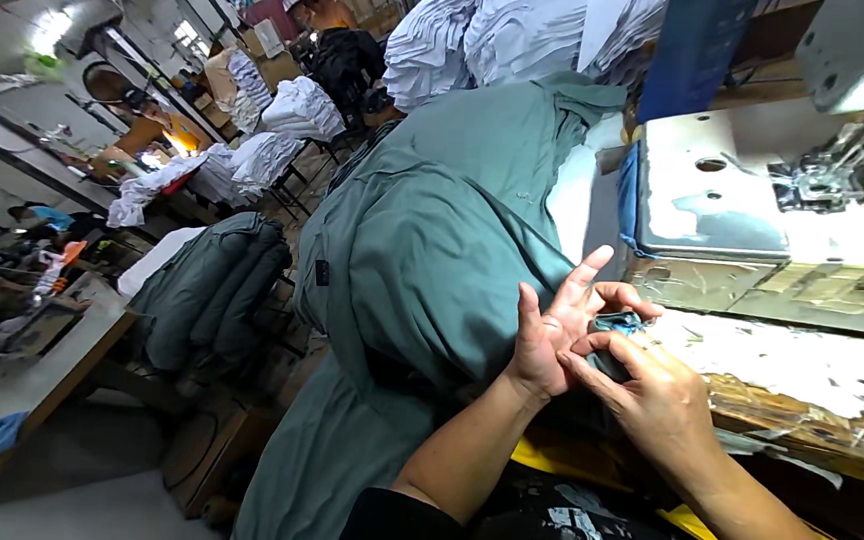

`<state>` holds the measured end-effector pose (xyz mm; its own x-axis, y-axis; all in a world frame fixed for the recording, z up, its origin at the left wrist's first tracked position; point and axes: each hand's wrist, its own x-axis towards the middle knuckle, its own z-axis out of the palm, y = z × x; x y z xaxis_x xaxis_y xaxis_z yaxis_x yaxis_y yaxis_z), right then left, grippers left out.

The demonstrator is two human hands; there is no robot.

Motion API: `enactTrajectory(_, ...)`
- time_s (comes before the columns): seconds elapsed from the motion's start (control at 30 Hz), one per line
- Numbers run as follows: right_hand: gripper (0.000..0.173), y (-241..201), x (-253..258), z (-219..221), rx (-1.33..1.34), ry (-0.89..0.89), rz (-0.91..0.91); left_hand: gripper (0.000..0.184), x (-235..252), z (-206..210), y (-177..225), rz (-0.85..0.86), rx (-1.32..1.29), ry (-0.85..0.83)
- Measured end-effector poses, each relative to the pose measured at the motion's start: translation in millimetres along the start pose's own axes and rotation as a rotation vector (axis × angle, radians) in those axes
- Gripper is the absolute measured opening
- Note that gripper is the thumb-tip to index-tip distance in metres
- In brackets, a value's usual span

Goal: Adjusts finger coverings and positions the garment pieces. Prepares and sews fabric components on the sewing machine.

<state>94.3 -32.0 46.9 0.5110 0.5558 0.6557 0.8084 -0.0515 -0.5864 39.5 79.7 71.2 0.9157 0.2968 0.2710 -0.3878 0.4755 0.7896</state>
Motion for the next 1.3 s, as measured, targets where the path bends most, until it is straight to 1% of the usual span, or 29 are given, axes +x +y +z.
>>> enactTrajectory(0.13,0.043,0.5,0.8,-0.8,-0.016,-0.001,-0.008,0.104,0.3,-0.9,-1.7,-0.003,-0.005,0.002)
enactTrajectory(0.2,0.041,2.3,2.4,-0.5,0.024,-0.002,-0.037,0.104,1.1,-0.7,1.5,-0.004,0.033,-0.002)
enactTrajectory(0.27,0.034,5.7,1.1,-8.6,0.145,-0.049,-0.055,0.101,1.3,2.9,5.5,0.000,0.076,-0.011)
enactTrajectory(0.33,0.026,12.4,-4.0,-25.2,0.346,-0.094,-0.042,0.096,1.6,9.1,10.4,0.048,0.089,-0.031)
enactTrajectory(0.4,0.021,18.3,-11.2,-45.9,0.498,-0.033,-0.024,0.084,1.7,15.6,20.6,0.143,0.166,-0.063)
enactTrajectory(0.43,0.018,19.4,-15.6,-59.5,0.523,-0.006,-0.006,0.078,1.0,20.0,25.8,0.197,0.275,-0.075)
enactTrajectory(0.47,0.017,19.1,-20.0,-72.7,0.537,0.015,0.010,0.074,0.3,26.4,30.0,0.239,0.438,-0.083)
enactTrajectory(0.5,0.016,18.5,-23.8,-84.5,0.548,0.034,0.018,0.072,0.5,33.6,32.5,0.267,0.658,-0.096)
enactTrajectory(0.53,0.016,17.4,-27.3,-94.0,0.564,0.050,0.025,0.072,2.3,41.6,33.6,0.271,0.896,-0.134)
enactTrajectory(0.57,0.015,16.5,-30.6,-101.1,0.587,0.069,0.025,0.070,4.9,49.5,33.4,0.239,1.094,-0.199)
enactTrajectory(0.6,0.014,15.5,-33.6,-106.7,0.609,0.091,0.023,0.065,8.2,56.7,31.7,0.193,1.211,-0.285)
enactTrajectory(0.63,0.014,14.6,-36.3,-111.3,0.622,0.116,0.026,0.055,11.2,64.2,28.7,0.160,1.237,-0.350)
enactTrajectory(0.67,0.014,13.6,-38.6,-115.2,0.638,0.143,0.038,0.039,13.1,72.3,26.2,0.154,1.200,-0.375)
enactTrajectory(0.7,0.018,12.2,-40.8,-118.8,0.675,0.162,0.062,0.023,14.8,79.3,25.8,0.173,1.149,-0.379)
enactTrajectory(0.73,0.027,10.1,-42.7,-122.2,0.734,0.167,0.103,0.016,16.5,84.7,27.1,0.218,1.107,-0.372)
enactTrajectory(0.77,0.037,8.2,-44.2,-125.5,0.811,0.161,0.160,0.015,18.0,89.1,29.8,0.278,1.085,-0.357)
enactTrajectory(0.8,0.044,6.5,-44.9,-128.9,0.884,0.146,0.228,0.014,19.9,92.9,33.2,0.344,1.083,-0.349)
enactTrajectory(0.83,0.044,5.2,-45.6,-131.9,0.927,0.120,0.293,0.014,22.0,96.0,36.3,0.406,1.099,-0.351)
enactTrajectory(0.87,0.037,4.3,-46.6,-133.5,0.945,0.098,0.356,0.013,24.2,97.8,38.1,0.464,1.128,-0.359)
enactTrajectory(0.9,0.023,2.6,-47.4,-133.8,0.936,0.084,0.412,0.013,26.0,98.2,37.6,0.520,1.167,-0.358)
enactTrajectory(0.93,0.015,0.7,-47.2,-133.4,0.895,0.076,0.452,0.012,27.1,96.8,35.1,0.576,1.212,-0.338)
enactTrajectory(0.97,0.015,0.1,-46.7,-131.7,0.828,0.074,0.458,0.011,27.2,93.9,31.3,0.623,1.244,-0.300)
enactTrajectory(1.0,0.015,1.4,-46.5,-128.5,0.751,0.088,0.441,0.015,25.1,90.3,27.9,0.642,1.245,-0.258)
enactTrajectory(1.03,0.015,3.7,-46.7,-125.5,0.690,0.103,0.408,0.016,20.0,87.6,25.0,0.631,1.205,-0.207)
enactTrajectory(1.1,0.012,6.4,-46.5,-121.6,0.619,0.128,0.325,0.010,1.6,89.7,18.1,0.516,1.057,-0.096)
enactTrajectory(1.13,0.011,5.6,-46.3,-119.5,0.595,0.126,0.283,0.015,-9.6,92.3,13.9,0.414,0.997,-0.086)
enactTrajectory(1.2,0.007,2.5,-42.2,-113.8,0.529,0.120,0.193,0.021,-23.6,95.3,5.0,0.224,0.968,-0.133)
enactTrajectory(1.23,0.005,1.0,-39.7,-110.8,0.512,0.117,0.165,0.020,-26.3,95.8,0.5,0.182,0.962,-0.138)
enactTrajectory(1.3,0.006,0.3,-35.2,-109.1,0.616,0.084,0.201,0.012,-29.6,95.6,-1.2,0.129,0.849,-0.084)
